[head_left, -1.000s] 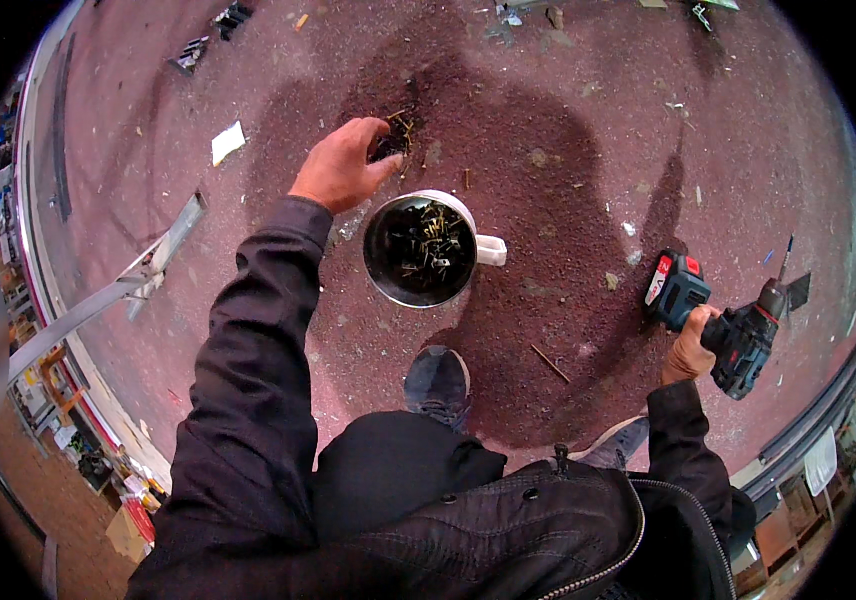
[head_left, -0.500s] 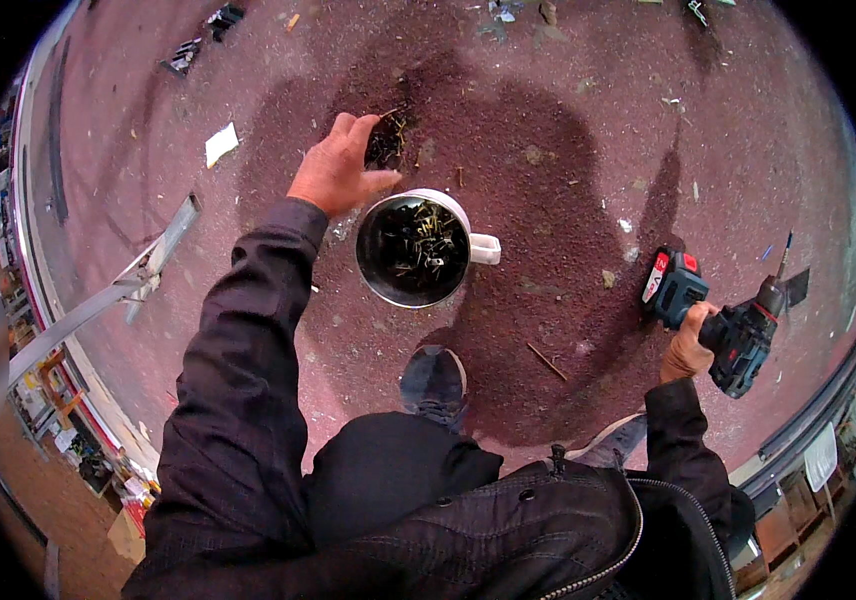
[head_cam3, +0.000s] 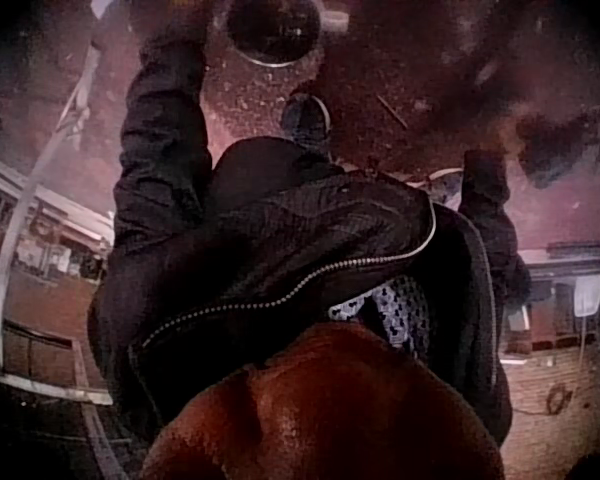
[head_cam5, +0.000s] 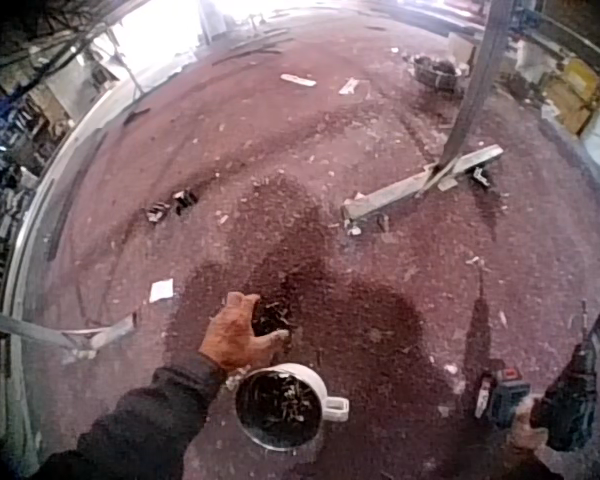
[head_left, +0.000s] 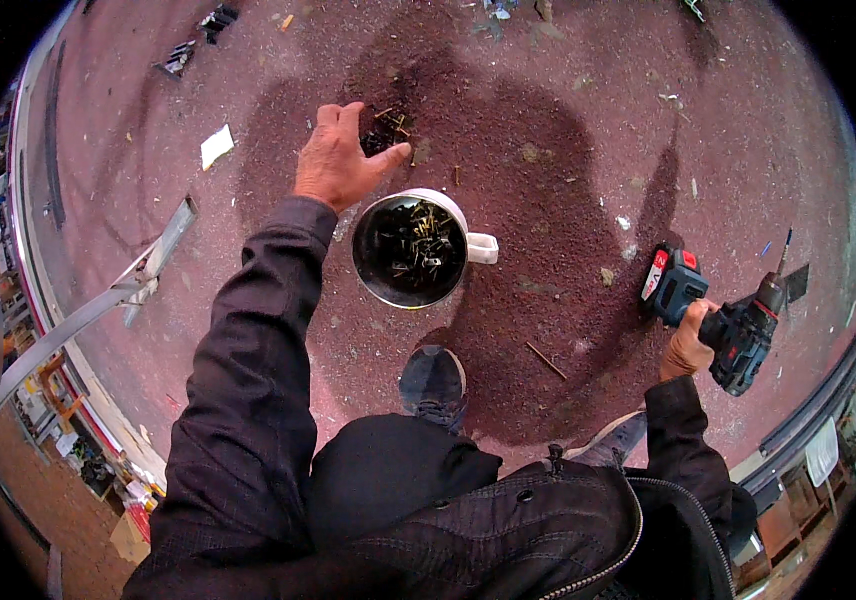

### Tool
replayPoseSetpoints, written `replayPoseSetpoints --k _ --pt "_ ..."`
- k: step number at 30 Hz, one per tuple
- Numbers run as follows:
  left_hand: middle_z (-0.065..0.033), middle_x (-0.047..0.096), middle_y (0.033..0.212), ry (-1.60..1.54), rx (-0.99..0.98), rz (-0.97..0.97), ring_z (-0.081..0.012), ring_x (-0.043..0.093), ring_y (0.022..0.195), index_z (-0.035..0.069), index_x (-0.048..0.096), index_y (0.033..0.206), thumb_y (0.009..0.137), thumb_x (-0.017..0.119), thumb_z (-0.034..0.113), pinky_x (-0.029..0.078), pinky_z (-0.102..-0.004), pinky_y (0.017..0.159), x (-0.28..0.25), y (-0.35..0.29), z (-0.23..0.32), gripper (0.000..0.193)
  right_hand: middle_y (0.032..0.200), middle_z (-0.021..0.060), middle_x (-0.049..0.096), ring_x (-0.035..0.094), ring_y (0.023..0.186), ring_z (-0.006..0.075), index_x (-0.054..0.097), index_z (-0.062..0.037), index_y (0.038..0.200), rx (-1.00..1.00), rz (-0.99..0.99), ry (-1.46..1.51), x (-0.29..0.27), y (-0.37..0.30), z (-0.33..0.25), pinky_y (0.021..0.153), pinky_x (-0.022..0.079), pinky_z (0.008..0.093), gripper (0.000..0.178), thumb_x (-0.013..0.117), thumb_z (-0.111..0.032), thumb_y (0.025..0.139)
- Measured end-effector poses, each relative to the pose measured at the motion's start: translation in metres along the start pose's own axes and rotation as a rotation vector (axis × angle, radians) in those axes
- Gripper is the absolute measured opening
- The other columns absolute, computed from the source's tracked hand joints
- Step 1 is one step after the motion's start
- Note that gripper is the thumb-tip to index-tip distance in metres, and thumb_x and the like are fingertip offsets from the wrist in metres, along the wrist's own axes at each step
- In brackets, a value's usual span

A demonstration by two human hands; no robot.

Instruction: The person collects screws from the floor into a mug and then uses a cordless drill to fasten screws into a large rectangular window frame. The person repeatedly picks screws from the mug and drives them into the frame's profile.

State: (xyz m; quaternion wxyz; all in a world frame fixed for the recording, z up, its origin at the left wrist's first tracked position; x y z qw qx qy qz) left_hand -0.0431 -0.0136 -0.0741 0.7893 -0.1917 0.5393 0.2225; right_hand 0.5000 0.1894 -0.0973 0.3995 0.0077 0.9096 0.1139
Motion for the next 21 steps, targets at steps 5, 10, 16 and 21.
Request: replayPoseSetpoints --k 5,10,16,21 --pt "-0.0223 0.057 0.123 -0.022 0.039 -0.029 -0.0418 0.064 0.112 0.000 0.056 0.134 0.083 0.082 0.041 0.055 -0.0490 0.093 0.009 0.007 0.010 0.071 0.115 0.0006 0.058 0.058 0.108 0.0109 0.059 -0.0036 0.123 -0.134 -0.015 -0.280 -0.001 0.002 0.014 0.100 0.042 0.0223 0.026 0.056 0.000 0.098" --pt "-0.0184 0.060 0.120 -0.067 0.081 -0.046 -0.0404 0.065 0.109 0.007 0.060 0.131 0.089 0.078 0.036 0.055 -0.0478 0.092 0.012 0.010 0.007 0.054 0.112 -0.0015 0.057 0.058 0.106 0.0097 0.059 -0.0048 0.124 -0.033 -0.078 -0.017 0.000 -0.002 0.025 0.099 0.043 0.0211 0.026 0.057 -0.002 0.099" --pt "-0.0170 0.061 0.117 -0.065 0.106 -0.026 -0.0383 0.066 0.107 0.008 0.062 0.126 0.091 0.075 0.036 0.056 -0.0470 0.089 0.013 0.012 0.005 0.047 0.110 -0.0016 0.061 0.063 0.100 0.0106 0.059 -0.0072 0.125 -0.616 0.157 -0.944 0.004 0.001 0.019 0.092 0.047 0.0211 0.025 0.056 -0.005 0.100" --pt "-0.0149 0.063 0.117 0.008 0.010 -0.003 -0.0372 0.068 0.105 0.008 0.063 0.121 0.093 0.072 0.036 0.056 -0.0468 0.087 0.014 0.016 0.021 0.040 0.113 0.0005 0.060 0.063 0.102 0.0121 0.058 -0.0093 0.125 -0.456 0.000 -0.746 -0.002 -0.001 0.027 0.093 0.047 0.0221 0.028 0.056 -0.002 0.099"
Point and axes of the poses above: each hand's wrist, its own y-axis towards the middle knuckle, its own x-axis out of the palm, z = x × y, the point moved 1 cm from there along y, towards the middle knuckle
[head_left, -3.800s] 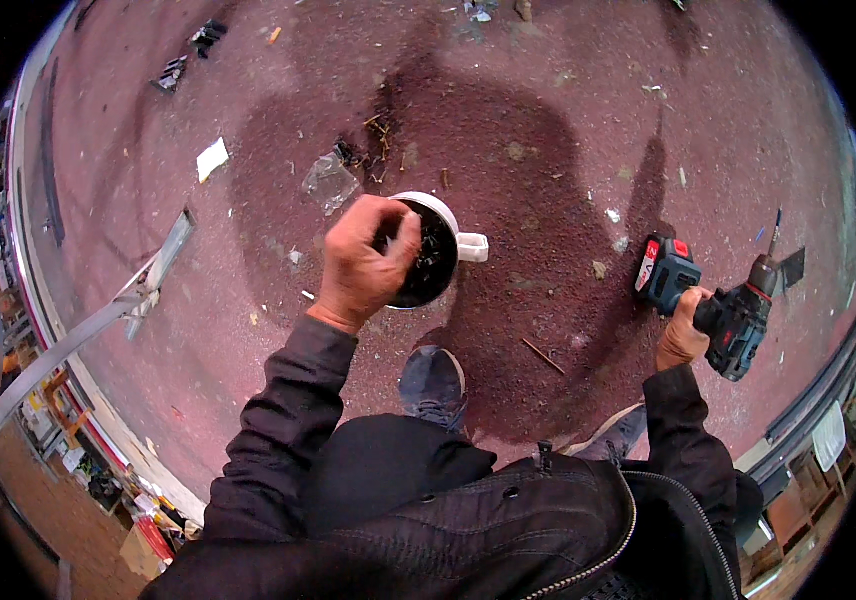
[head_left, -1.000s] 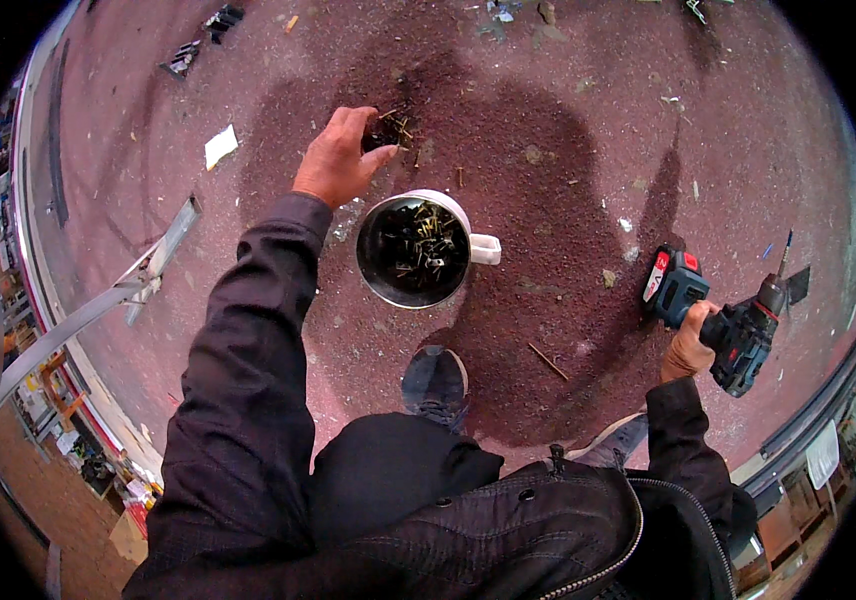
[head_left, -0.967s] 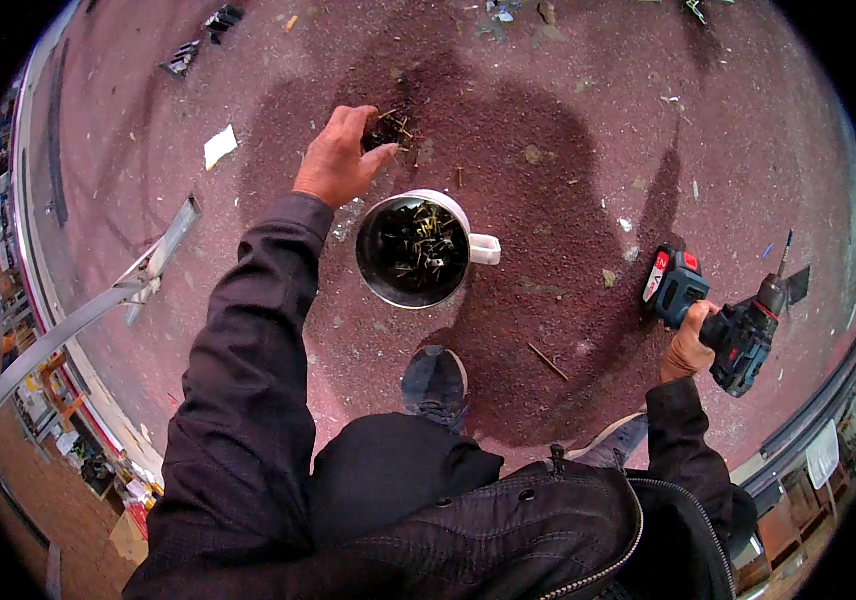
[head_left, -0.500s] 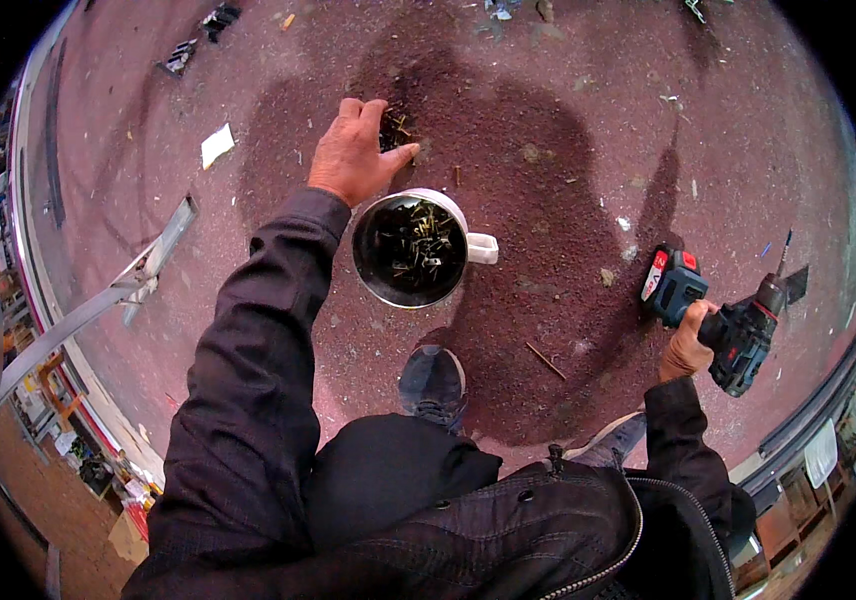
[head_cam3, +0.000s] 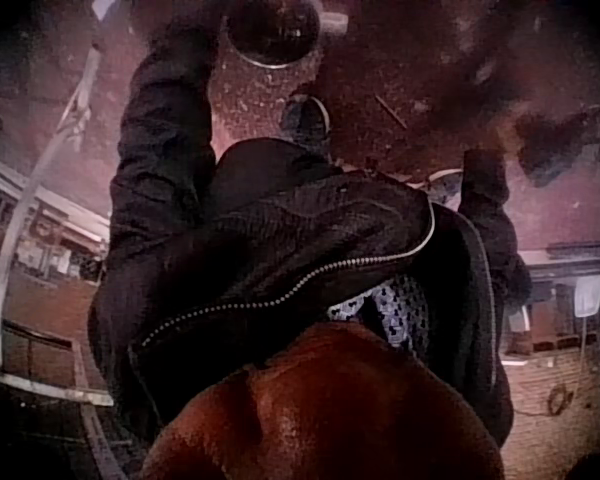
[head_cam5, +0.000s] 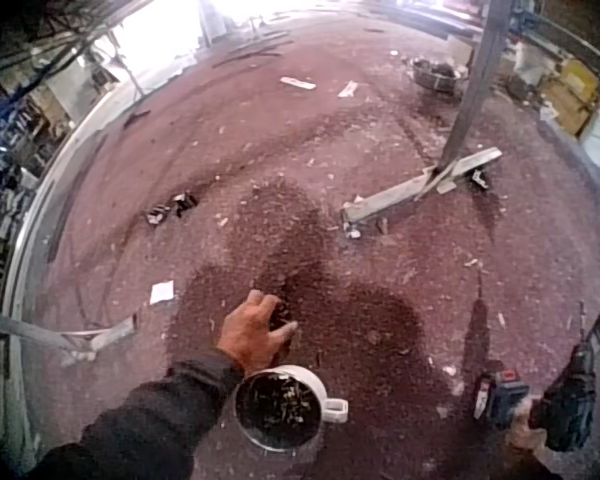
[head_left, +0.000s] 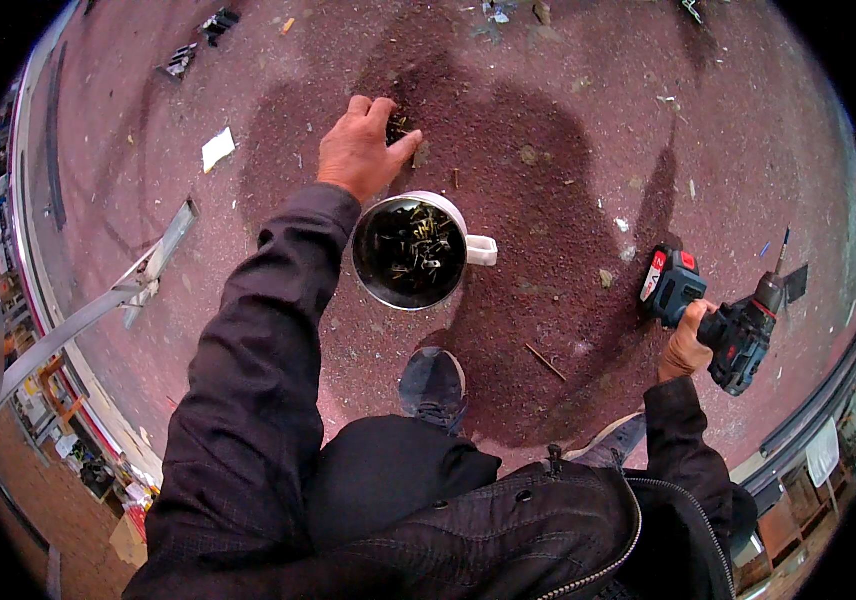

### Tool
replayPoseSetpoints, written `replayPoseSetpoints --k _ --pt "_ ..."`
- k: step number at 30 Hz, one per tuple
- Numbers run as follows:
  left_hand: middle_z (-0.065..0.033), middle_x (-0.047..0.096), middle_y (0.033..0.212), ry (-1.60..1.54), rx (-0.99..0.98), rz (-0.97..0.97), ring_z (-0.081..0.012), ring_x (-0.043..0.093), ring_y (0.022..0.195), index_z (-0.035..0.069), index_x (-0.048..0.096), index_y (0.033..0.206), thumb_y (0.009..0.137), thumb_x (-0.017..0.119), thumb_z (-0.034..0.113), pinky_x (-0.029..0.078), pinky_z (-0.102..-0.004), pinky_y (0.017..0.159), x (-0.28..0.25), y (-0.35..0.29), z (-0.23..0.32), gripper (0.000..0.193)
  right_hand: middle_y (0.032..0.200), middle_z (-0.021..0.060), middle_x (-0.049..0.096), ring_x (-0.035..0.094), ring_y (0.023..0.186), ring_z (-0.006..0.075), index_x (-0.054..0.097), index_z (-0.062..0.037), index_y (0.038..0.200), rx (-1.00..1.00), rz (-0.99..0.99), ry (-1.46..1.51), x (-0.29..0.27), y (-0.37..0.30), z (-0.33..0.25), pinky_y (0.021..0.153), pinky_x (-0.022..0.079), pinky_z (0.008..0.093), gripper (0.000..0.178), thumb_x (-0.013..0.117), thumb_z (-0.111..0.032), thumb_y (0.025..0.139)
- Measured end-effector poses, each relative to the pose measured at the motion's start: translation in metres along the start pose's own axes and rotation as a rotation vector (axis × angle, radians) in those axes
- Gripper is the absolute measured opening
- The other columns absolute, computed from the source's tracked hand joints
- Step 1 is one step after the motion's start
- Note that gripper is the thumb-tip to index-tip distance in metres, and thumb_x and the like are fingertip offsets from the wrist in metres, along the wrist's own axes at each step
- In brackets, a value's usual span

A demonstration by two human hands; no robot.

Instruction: The person collects screws from the floor into a mug and then uses a cordless drill to fasten screws into a large rectangular window frame. The person repeatedly picks screws from the mug and drives them into the frame's profile.

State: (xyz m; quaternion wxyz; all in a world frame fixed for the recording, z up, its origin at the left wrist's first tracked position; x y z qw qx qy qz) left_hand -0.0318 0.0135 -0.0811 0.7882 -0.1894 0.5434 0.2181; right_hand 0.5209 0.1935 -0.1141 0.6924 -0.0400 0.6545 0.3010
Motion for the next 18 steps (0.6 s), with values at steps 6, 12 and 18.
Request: replayPoseSetpoints --k 6,12,18 --pt "-0.0121 0.064 0.109 -0.058 0.012 0.065 -0.0363 0.067 0.101 0.010 0.066 0.109 0.092 0.067 0.028 0.056 -0.0490 0.083 0.009 0.000 -0.007 0.025 0.112 0.0009 0.059 0.060 0.106 0.0133 0.057 -0.0079 0.123 0.280 -0.002 0.494 0.017 -0.004 0.018 0.097 0.045 0.0245 0.025 0.054 -0.002 0.099" --pt "-0.0113 0.066 0.109 -0.041 0.055 0.001 -0.0346 0.069 0.100 0.008 0.068 0.108 0.093 0.067 0.023 0.055 -0.0452 0.083 -0.001 -0.010 -0.010 0.020 0.108 0.0001 0.059 0.059 0.104 0.0135 0.059 -0.0045 0.117 0.239 -0.060 0.370 0.011 -0.004 0.008 0.098 0.044 0.0239 0.017 0.053 -0.005 0.101" --pt "-0.0114 0.063 0.113 0.041 0.124 -0.073 -0.0360 0.068 0.100 0.010 0.065 0.115 0.094 0.068 0.026 0.056 -0.0469 0.083 -0.009 -0.014 -0.009 0.026 0.097 -0.0031 0.063 0.063 0.092 0.0121 0.065 -0.0061 0.103 0.519 0.096 1.121 -0.010 0.013 -0.022 0.090 0.048 0.0238 0.007 0.063 -0.010 0.097"
Point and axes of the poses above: each hand's wrist, its own y-axis towards the middle knuckle, its own x-axis out of the palm, z = x × y, the point moved 1 cm from there along y, towards the middle knuckle
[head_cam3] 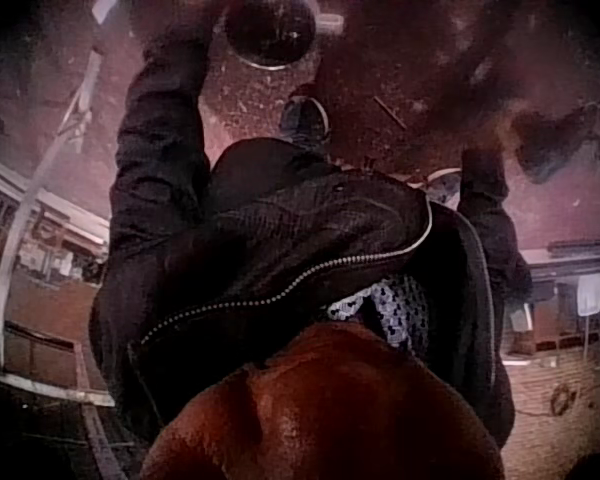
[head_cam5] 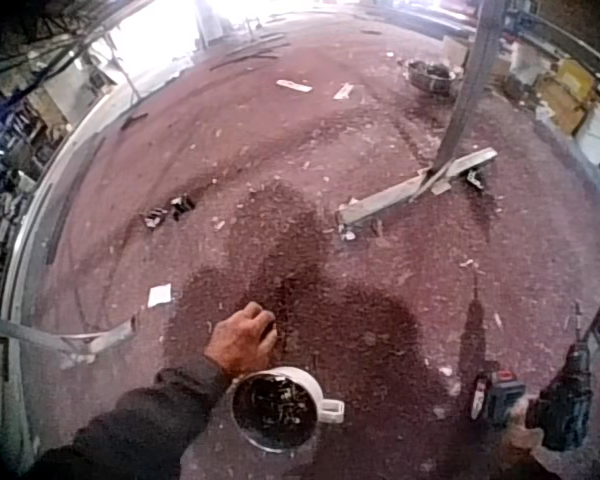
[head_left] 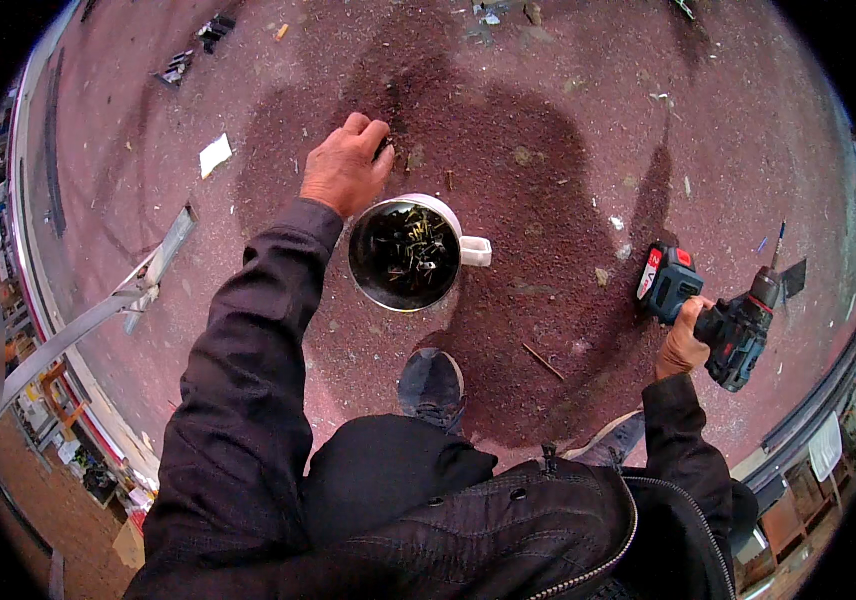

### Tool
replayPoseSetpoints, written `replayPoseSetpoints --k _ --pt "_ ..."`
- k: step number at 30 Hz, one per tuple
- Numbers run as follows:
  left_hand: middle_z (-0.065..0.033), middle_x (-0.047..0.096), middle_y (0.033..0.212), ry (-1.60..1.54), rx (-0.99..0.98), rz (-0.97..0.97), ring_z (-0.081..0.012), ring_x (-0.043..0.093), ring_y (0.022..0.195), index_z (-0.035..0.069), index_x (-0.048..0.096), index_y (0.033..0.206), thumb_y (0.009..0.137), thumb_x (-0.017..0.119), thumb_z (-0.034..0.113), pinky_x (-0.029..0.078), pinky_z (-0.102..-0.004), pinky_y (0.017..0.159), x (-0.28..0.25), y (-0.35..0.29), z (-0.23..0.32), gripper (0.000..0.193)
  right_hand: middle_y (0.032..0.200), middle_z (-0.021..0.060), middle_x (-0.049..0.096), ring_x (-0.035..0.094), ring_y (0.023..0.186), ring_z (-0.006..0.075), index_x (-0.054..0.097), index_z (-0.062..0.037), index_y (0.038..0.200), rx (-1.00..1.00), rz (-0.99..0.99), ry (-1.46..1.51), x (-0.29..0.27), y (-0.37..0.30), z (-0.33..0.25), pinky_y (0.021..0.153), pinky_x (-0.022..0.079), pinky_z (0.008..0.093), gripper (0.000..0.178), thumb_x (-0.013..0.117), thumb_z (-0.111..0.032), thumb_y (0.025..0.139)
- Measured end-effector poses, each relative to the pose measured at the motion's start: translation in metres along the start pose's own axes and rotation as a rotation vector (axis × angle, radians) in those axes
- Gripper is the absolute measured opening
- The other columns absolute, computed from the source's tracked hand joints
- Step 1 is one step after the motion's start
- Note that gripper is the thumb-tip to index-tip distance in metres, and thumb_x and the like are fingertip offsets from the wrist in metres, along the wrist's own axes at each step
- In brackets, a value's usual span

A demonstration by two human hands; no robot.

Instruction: The person collects screws from the floor into a mug and then uses a cordless drill to fasten screws into a large rectangular window frame. The person repeatedly picks screws from the mug and drives them into the frame's profile.

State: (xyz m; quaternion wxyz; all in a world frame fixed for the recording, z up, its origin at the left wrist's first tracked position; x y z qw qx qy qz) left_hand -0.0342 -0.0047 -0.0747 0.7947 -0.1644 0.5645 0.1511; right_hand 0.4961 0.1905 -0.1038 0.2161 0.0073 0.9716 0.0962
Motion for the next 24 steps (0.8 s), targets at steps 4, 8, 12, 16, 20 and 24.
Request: replayPoseSetpoints --k 4,8,12,16,20,24 --pt "-0.0117 0.061 0.113 -0.018 0.026 -0.054 -0.0376 0.068 0.098 0.013 0.063 0.117 0.095 0.069 0.026 0.056 -0.0484 0.080 -0.005 -0.002 -0.004 0.027 0.095 -0.0022 0.065 0.064 0.088 0.0120 0.066 -0.0060 0.101 -0.170 0.005 -0.308 -0.001 0.003 -0.006 0.086 0.051 0.0251 0.010 0.068 -0.012 0.094" --pt "-0.0127 0.061 0.110 -0.033 0.013 -0.070 -0.0395 0.067 0.095 0.013 0.062 0.112 0.094 0.070 0.024 0.056 -0.0489 0.078 -0.001 0.002 -0.005 0.023 0.099 -0.0015 0.066 0.064 0.091 0.0111 0.065 -0.0057 0.105 -0.085 0.023 -0.228 0.004 0.001 -0.013 0.087 0.050 0.0249 0.013 0.069 -0.012 0.094" --pt "-0.0138 0.061 0.106 -0.057 -0.050 -0.072 -0.0402 0.067 0.093 0.011 0.064 0.108 0.092 0.071 0.022 0.055 -0.0493 0.079 0.003 0.006 -0.001 0.021 0.099 -0.0011 0.066 0.064 0.092 0.0109 0.064 -0.0049 0.107 -0.059 0.034 -0.189 0.004 0.000 -0.012 0.088 0.050 0.0242 0.015 0.068 -0.011 0.094" --pt "-0.0144 0.064 0.103 -0.089 -0.076 -0.052 -0.0393 0.067 0.095 0.010 0.066 0.105 0.090 0.073 0.022 0.055 -0.0481 0.081 0.005 0.008 -0.001 0.021 0.100 -0.0006 0.066 0.064 0.092 0.0113 0.063 -0.0035 0.108 -0.061 0.021 -0.261 0.001 -0.002 -0.011 0.088 0.050 0.0240 0.016 0.067 -0.011 0.095" --pt "-0.0145 0.067 0.101 -0.148 -0.133 -0.041 -0.0375 0.068 0.097 0.009 0.067 0.105 0.087 0.074 0.021 0.055 -0.0453 0.084 0.004 0.011 -0.005 0.023 0.099 0.0002 0.065 0.063 0.092 0.0110 0.062 -0.0030 0.108 -0.023 0.042 -0.168 0.006 -0.001 -0.017 0.087 0.050 0.0242 0.017 0.068 -0.010 0.093" --pt "-0.0148 0.068 0.102 -0.170 -0.160 -0.014 -0.0366 0.068 0.098 0.007 0.067 0.103 0.086 0.074 0.020 0.055 -0.0442 0.085 0.005 0.011 -0.003 0.022 0.099 0.0010 0.065 0.063 0.091 0.0105 0.061 -0.0027 0.107 0.001 0.037 -0.142 0.007 -0.001 -0.020 0.086 0.050 0.0246 0.019 0.069 -0.012 0.092"
Point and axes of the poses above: each hand's wrist, its own y-axis towards the middle knuckle, its own x-axis out of the palm, z = x × y, the point moved 1 cm from there along y, towards the middle knuckle
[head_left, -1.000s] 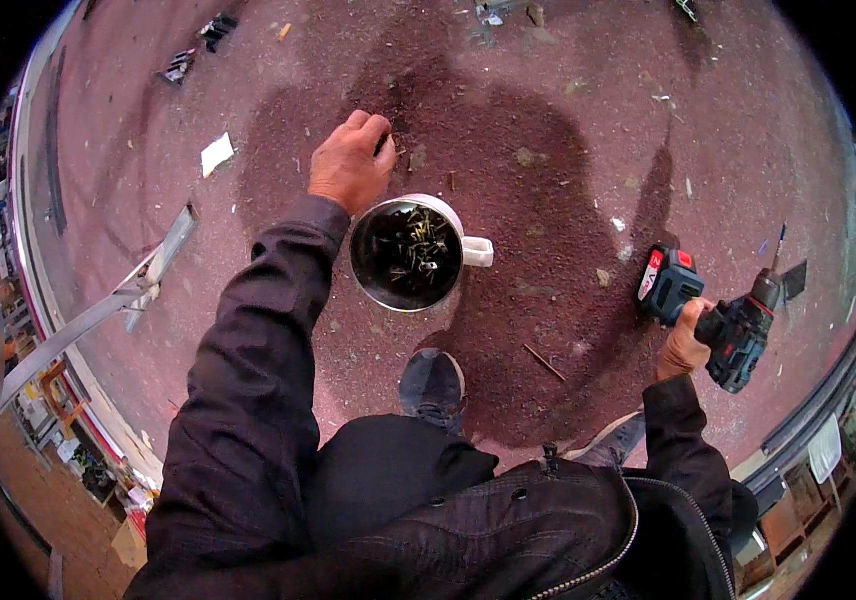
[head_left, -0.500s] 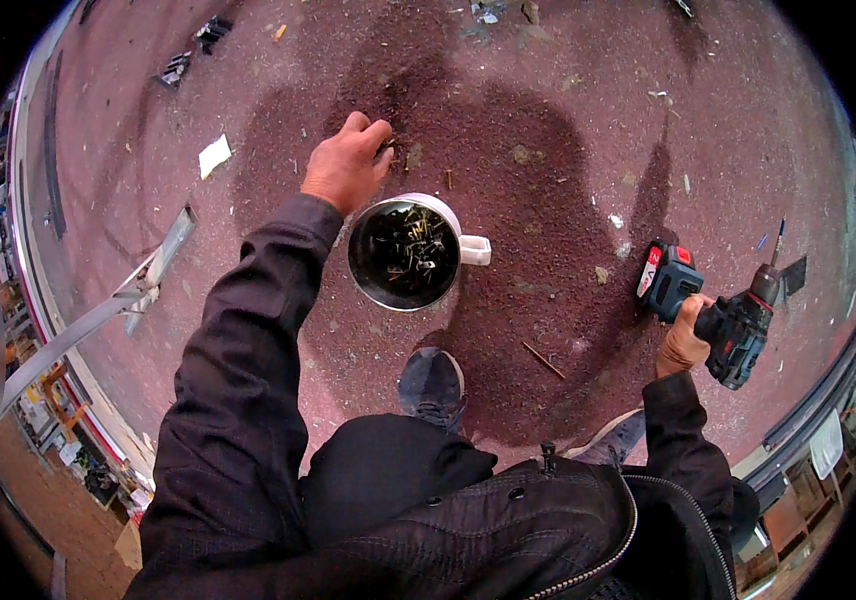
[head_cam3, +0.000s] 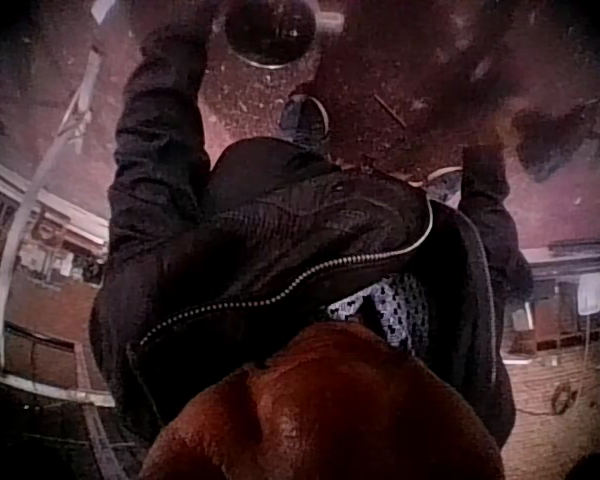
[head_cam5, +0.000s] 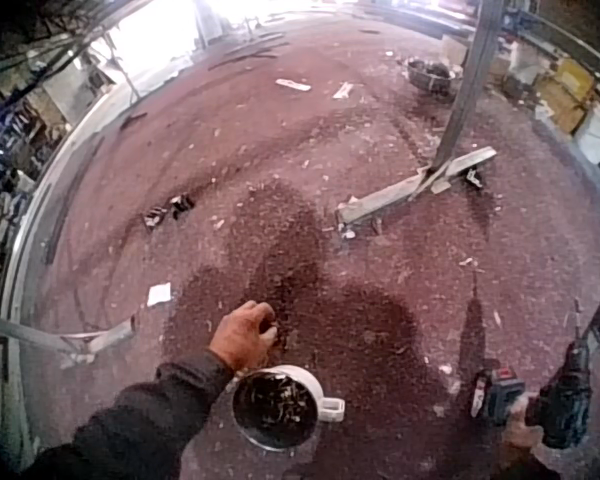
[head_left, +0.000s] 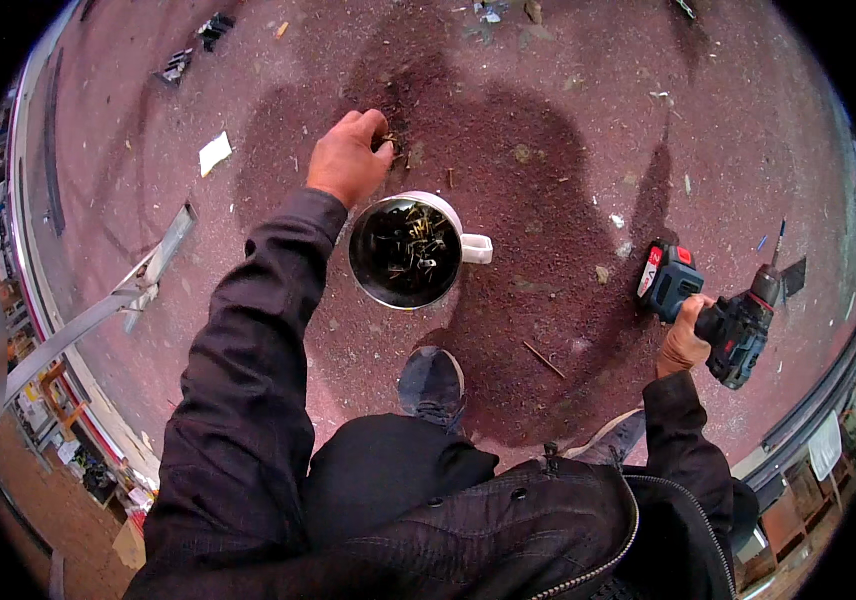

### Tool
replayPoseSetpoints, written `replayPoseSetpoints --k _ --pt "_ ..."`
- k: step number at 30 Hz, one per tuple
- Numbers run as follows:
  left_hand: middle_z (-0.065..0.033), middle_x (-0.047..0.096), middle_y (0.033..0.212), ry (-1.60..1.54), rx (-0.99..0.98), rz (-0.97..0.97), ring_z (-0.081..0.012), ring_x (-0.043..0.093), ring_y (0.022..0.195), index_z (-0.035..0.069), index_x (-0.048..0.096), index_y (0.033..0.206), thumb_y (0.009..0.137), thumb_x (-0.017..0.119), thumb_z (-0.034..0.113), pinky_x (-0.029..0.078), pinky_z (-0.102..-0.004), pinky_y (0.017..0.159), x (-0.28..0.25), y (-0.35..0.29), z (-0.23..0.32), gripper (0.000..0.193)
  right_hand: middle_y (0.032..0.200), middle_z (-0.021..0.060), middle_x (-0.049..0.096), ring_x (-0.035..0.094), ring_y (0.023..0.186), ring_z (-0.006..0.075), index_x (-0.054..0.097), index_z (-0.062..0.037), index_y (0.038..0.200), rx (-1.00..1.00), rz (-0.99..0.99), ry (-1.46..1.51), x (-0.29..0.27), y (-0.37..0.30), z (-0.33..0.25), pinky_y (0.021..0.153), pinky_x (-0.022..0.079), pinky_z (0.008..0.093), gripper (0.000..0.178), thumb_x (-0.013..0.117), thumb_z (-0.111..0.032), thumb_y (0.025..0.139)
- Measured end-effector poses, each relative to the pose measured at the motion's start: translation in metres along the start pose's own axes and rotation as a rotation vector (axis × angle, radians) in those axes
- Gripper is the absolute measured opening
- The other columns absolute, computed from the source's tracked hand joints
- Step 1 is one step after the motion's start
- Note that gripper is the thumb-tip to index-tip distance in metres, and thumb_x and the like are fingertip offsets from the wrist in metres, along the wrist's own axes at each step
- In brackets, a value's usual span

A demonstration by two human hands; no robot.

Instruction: The person collects screws from the floor into a mug and then uses a cordless drill to fasten screws into a large rectangular window frame. The person repeatedly picks screws from the mug and drives them into the frame's profile.

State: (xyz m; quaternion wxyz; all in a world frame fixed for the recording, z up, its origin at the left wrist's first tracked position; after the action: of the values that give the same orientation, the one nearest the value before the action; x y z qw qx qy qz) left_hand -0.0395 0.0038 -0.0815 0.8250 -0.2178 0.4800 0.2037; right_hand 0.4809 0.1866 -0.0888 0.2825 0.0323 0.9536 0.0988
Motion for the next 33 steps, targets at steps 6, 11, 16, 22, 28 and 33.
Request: replayPoseSetpoints --k 6,11,16,22,28,33 --pt "-0.0158 0.070 0.098 -0.126 -0.018 0.055 -0.0340 0.070 0.091 0.006 0.066 0.102 0.084 0.073 0.015 0.056 -0.0415 0.082 0.005 0.002 -0.010 0.021 0.100 0.0007 0.065 0.063 0.092 0.0111 0.061 -0.0024 0.108 0.003 0.002 -0.023 0.002 -0.001 -0.006 0.088 0.049 0.0246 0.020 0.068 -0.014 0.094" --pt "-0.0126 0.071 0.093 -0.307 -0.091 0.081 -0.0235 0.069 0.081 0.004 0.066 0.104 0.085 0.073 0.014 0.056 -0.0362 0.076 0.011 0.001 -0.022 0.023 0.103 -0.0003 0.065 0.063 0.095 0.0119 0.062 -0.0017 0.110 -0.055 -0.020 -0.061 -0.008 0.001 0.023 0.090 0.049 0.0238 0.015 0.063 -0.010 0.097" --pt "-0.0053 0.070 0.090 -0.856 -0.322 -0.034 -0.0134 0.067 0.076 0.001 0.066 0.105 0.089 0.075 0.012 0.055 -0.0300 0.069 -0.001 0.000 -0.022 0.022 0.103 -0.0008 0.066 0.064 0.096 0.0120 0.064 -0.0025 0.110 -0.006 -0.041 0.118 -0.023 0.006 0.069 0.090 0.049 0.0235 0.015 0.063 -0.008 0.096" --pt "-0.0041 0.068 0.090 -0.884 -0.248 -0.042 -0.0110 0.067 0.078 0.002 0.064 0.108 0.092 0.073 0.008 0.055 -0.0264 0.067 -0.058 -0.041 0.021 0.019 0.102 -0.0013 0.067 0.064 0.093 0.0107 0.066 -0.0049 0.106 -0.204 0.025 -0.156 0.002 0.002 0.000 0.087 0.050 0.0225 0.012 0.060 -0.005 0.096" --pt "-0.0012 0.068 0.098 -0.799 -0.167 -0.180 -0.0085 0.066 0.081 0.004 0.067 0.107 0.091 0.075 0.008 0.056 -0.0253 0.072 -0.050 -0.095 0.059 0.018 0.087 -0.0015 0.066 0.064 0.078 0.0119 0.068 -0.0053 0.094 -0.220 0.012 -0.237 -0.006 0.007 0.018 0.074 0.052 0.0275 0.009 0.072 -0.011 0.088" --pt "-0.0070 0.070 0.107 -0.572 0.045 -0.175 -0.0103 0.066 0.081 0.001 0.072 0.111 0.090 0.077 0.009 0.053 -0.0247 0.072 -0.051 -0.107 0.076 0.023 0.085 -0.0021 0.066 0.063 0.075 0.0118 0.068 -0.0056 0.091 -0.196 0.023 -0.223 0.001 0.004 -0.007 0.072 0.052 0.0280 0.008 0.073 -0.012 0.088"
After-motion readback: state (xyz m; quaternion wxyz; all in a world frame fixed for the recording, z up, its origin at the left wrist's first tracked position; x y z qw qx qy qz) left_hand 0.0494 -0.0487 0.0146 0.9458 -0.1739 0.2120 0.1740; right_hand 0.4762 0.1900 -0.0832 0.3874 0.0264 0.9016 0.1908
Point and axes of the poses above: each hand's wrist, its own y-axis towards the middle knuckle, its own x-axis out of the palm, z = x × y, the point moved 1 cm from there along y, towards the middle knuckle
